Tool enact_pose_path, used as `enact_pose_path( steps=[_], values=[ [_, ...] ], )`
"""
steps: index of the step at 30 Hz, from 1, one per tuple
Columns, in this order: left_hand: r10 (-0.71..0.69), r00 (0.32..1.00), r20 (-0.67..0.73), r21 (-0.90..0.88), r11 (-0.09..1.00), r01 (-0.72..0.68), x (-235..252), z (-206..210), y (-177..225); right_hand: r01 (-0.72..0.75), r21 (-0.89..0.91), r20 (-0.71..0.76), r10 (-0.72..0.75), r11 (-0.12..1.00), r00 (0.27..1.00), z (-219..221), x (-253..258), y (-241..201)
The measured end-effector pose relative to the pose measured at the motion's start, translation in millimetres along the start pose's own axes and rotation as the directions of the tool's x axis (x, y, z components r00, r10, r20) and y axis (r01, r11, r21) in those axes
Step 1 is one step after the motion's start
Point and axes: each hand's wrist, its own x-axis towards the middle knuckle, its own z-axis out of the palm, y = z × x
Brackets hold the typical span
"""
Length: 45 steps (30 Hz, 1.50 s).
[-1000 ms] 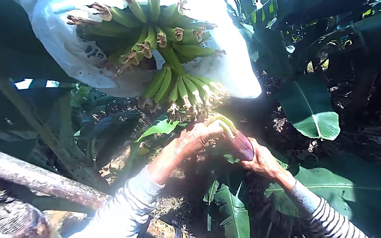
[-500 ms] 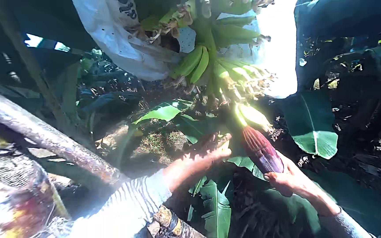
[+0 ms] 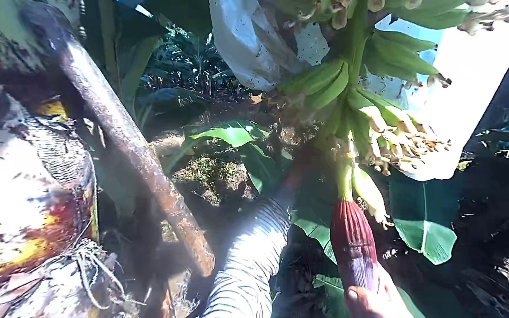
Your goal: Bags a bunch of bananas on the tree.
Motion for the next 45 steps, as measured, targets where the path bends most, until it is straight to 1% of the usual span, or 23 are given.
enact_pose_path(
  steps=[4, 9, 10, 12, 14, 16, 18, 19, 20, 21, 24, 27, 28, 29, 31, 32, 36, 37, 38, 40, 41, 42, 45],
  values=[
    [0.048, 0.995, 0.084, 0.312, 0.947, -0.072, 48.9, -2.7, -27.4, 0.018, -0.019, -0.073, -0.019, 1.0, 0.997, -15.5, 18.2, 10.5],
    [0.134, 0.986, 0.096, 0.569, 0.806, -0.165, 71.9, -9.3, -65.3, 0.018, -0.024, -0.067, -0.02, 1.0, 0.998, -19.8, 40.1, 20.5],
    [0.107, 0.987, 0.118, 0.606, 0.78, -0.157, 73.6, -10.5, -72.6, 0.013, -0.044, -0.069, -0.016, 0.999, 0.997, -19.0, 44.4, 20.5],
    [-0.091, 0.98, 0.178, 0.649, 0.759, -0.048, 73.1, -9.1, -93.6, 0.008, -0.079, -0.067, -0.013, 0.997, 0.998, -16.1, 56.3, 20.8],
    [-0.249, 0.937, 0.245, 0.573, 0.817, 0.067, 63.7, 2.4, -134.8, 0.005, -0.101, -0.036, -0.008, 0.995, 0.999, -13.1, 67.0, 25.3],
    [-0.295, 0.91, 0.291, 0.415, 0.896, 0.158, 47.6, 8.5, -150.5, 0.012, -0.109, -0.008, -0.013, 0.994, 1.0, -10.2, 80.4, 29.5],
    [-0.213, 0.94, 0.265, 0.116, 0.975, 0.188, 29.2, 9.4, -155.8, -0.029, -0.155, 0.084, 0.042, 0.988, 0.996, -19.0, 90.7, 27.4],
    [-0.142, 0.963, 0.229, -0.125, 0.977, 0.174, 18.7, 11.6, -157.2, -0.066, -0.197, 0.177, 0.102, 0.978, 0.979, -34.0, 98.2, 22.0],
    [-0.066, 0.977, 0.201, -0.338, 0.932, 0.132, 9.6, 14.9, -152.9, -0.104, -0.255, 0.245, 0.168, 0.961, 0.955, -54.7, 108.8, 13.7],
    [-0.005, 0.984, 0.18, -0.475, 0.875, 0.091, 3.5, 18.2, -147.5, -0.109, -0.341, 0.225, 0.193, 0.934, 0.955, -76.5, 123.1, 2.6],
    [-0.009, 0.989, 0.145, -0.433, 0.899, 0.071, 0.2, 25.0, -129.0, -0.041, -0.535, -0.123, -0.03, 0.844, 0.992, -113.9, 191.8, -51.3],
    [0.018, 0.987, 0.159, -0.431, 0.901, 0.054, -7.0, 26.4, -129.0, -0.096, -0.716, -0.165, -0.035, 0.691, 0.986, -94.5, 255.1, -103.9],
    [0.054, 0.986, 0.156, -0.465, 0.885, 0.025, -11.9, 25.9, -129.0, -0.118, -0.72, -0.183, -0.023, 0.684, 0.983, -80.0, 266.5, -114.9],
    [0.092, 0.984, 0.155, -0.506, 0.863, -0.001, -18.2, 25.5, -130.5, -0.136, -0.662, -0.227, -0.025, 0.737, 0.974, -66.3, 270.5, -117.9],
    [0.112, 0.981, 0.159, -0.556, 0.831, -0.005, -32.4, 23.1, -131.7, -0.128, -0.346, -0.371, -0.01, 0.93, 0.929, -46.7, 270.4, -101.0],
    [0.097, 0.983, 0.158, -0.561, 0.828, 0.008, -38.0, 21.1, -132.3, -0.084, -0.266, -0.368, -0.02, 0.96, 0.93, -40.0, 270.0, -90.0],
    [0.046, 0.992, 0.118, -0.526, 0.85, 0.023, -47.5, 3.7, -137.0, -0.02, -0.304, -0.201, -0.044, 0.952, 0.979, -19.5, 258.8, -72.3],
    [0.047, 0.993, 0.108, -0.525, 0.851, 0.017, -48.9, 0.7, -137.3, -0.027, -0.374, -0.176, -0.042, 0.927, 0.983, -23.0, 260.7, -72.2],
    [0.05, 0.994, 0.093, -0.533, 0.846, 0.007, -49.5, -2.1, -137.6, -0.043, -0.545, -0.129, -0.032, 0.837, 0.991, -28.0, 263.4, -78.7],
    [0.068, 0.996, 0.064, -0.528, 0.849, -0.024, -47.2, -5.1, -138.3, -0.044, -0.892, -0.008, 0.08, 0.45, 0.997, -32.9, 269.9, -106.6],
    [0.068, 0.996, 0.059, -0.526, 0.85, -0.027, -43.3, -4.2, -139.5, 0.008, -0.964, 0.034, 0.095, 0.267, 0.995, -36.6, 275.1, -116.6],
    [0.063, 0.996, 0.06, -0.523, 0.852, -0.022, -38.9, -1.9, -139.7, 0.014, -0.988, 0.031, 0.114, 0.152, 0.993, -39.7, 274.8, -125.9],
    [0.036, 0.994, 0.103, -0.481, 0.877, 0.018, -23.9, 6.1, -140.3, -0.122, -0.992, -0.127, 0.234, -0.036, 0.964, -44.1, 265.6, -149.9]
  ],
)
